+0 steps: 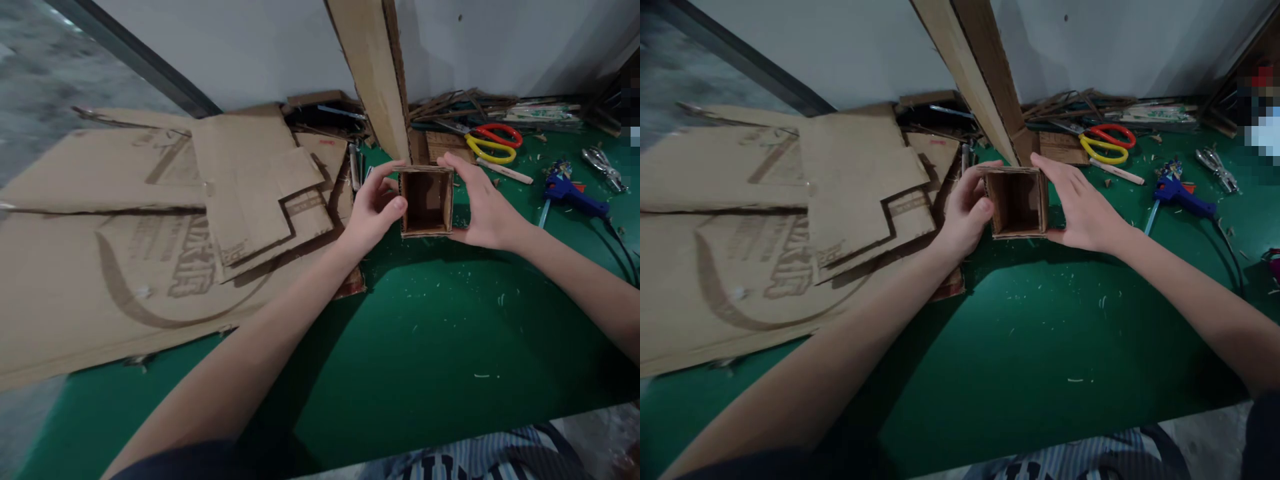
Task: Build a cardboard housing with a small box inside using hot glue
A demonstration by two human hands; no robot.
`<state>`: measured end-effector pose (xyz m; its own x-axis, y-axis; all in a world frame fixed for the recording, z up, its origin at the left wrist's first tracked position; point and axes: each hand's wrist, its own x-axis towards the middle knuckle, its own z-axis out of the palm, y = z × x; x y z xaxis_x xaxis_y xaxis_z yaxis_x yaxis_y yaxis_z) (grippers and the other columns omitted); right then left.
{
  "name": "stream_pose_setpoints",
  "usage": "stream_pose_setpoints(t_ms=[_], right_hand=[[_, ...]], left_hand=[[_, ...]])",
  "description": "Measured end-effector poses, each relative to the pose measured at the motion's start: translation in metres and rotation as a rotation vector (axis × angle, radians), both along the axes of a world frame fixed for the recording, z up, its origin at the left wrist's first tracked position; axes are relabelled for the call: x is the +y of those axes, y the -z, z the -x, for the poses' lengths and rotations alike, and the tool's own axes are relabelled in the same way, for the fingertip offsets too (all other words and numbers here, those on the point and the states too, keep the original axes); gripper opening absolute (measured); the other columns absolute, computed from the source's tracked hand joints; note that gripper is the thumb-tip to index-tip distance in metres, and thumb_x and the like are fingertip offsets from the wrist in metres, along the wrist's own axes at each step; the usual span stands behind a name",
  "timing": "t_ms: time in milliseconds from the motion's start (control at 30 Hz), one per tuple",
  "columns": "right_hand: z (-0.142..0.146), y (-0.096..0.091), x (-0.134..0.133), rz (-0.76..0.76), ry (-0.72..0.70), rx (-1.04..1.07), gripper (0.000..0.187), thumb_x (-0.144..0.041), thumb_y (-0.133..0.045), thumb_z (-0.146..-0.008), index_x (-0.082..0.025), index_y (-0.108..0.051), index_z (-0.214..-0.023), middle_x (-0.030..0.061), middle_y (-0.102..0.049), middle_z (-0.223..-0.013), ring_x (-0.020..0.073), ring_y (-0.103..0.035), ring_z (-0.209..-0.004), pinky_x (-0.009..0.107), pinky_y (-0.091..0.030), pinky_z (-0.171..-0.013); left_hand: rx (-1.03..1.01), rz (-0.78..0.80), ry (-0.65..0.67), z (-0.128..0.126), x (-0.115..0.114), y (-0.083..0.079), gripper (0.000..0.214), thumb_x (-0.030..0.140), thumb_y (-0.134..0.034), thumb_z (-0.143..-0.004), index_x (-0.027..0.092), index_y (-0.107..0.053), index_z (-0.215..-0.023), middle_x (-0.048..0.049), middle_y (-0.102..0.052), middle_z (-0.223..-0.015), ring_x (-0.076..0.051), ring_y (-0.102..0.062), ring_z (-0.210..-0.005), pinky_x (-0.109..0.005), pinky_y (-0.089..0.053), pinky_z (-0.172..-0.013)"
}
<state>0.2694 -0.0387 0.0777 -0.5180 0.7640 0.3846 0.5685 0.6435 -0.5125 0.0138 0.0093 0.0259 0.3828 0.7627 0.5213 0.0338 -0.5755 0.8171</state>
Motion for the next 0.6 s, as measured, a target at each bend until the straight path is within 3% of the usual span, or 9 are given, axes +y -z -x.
stream_pose_setpoints(t_ms=[133, 267, 367, 600], right_hand=[[-0.005, 0.004, 0.003, -0.011, -0.026, -0.024, 0.122, -0.053, -0.092, -0.068, -0.033, -0.022, -0.166, 0.0144, -0.027, -0.173, 0.0446, -0.021, -0.162, 0.075, -0.024, -0.128], [-0.003, -0.005, -0.001, -0.041, 0.014, -0.048, 0.112, -0.048, -0.091, -0.072, -0.034, -0.028, -0.164, 0.0138, -0.029, -0.172, 0.0450, -0.020, -0.163, 0.076, -0.022, -0.128], [0.002, -0.013, -0.007, -0.067, -0.006, -0.065, 0.105, -0.048, -0.086, -0.076, -0.034, -0.029, -0.164, 0.0123, -0.035, -0.170, 0.0445, -0.027, -0.160, 0.074, -0.024, -0.129], [0.004, -0.015, -0.005, -0.024, 0.008, 0.066, 0.054, -0.055, -0.050, -0.102, -0.028, -0.055, -0.149, 0.0140, -0.058, -0.152, 0.0384, -0.051, -0.146, 0.067, -0.039, -0.122]], left_hand=[[0.090, -0.109, -0.127, -0.002, -0.005, -0.003, 0.074, 0.075, -0.069, -0.089, 0.036, -0.047, -0.148, -0.0069, -0.067, -0.111, -0.024, -0.073, -0.096, -0.037, -0.063, -0.080], [0.142, -0.157, -0.161, -0.004, -0.012, -0.007, 0.075, 0.072, -0.071, -0.089, 0.034, -0.045, -0.149, -0.0102, -0.064, -0.126, -0.026, -0.072, -0.101, -0.035, -0.062, -0.077], [0.159, -0.202, -0.170, -0.005, -0.014, -0.008, 0.074, 0.072, -0.069, -0.090, 0.033, -0.046, -0.148, -0.0114, -0.062, -0.134, -0.028, -0.071, -0.109, -0.033, -0.061, -0.076], [0.183, -0.201, -0.126, -0.004, -0.014, -0.009, 0.079, 0.072, -0.069, -0.090, 0.033, -0.041, -0.153, -0.0127, -0.060, -0.139, -0.028, -0.070, -0.113, -0.036, -0.063, -0.083]])
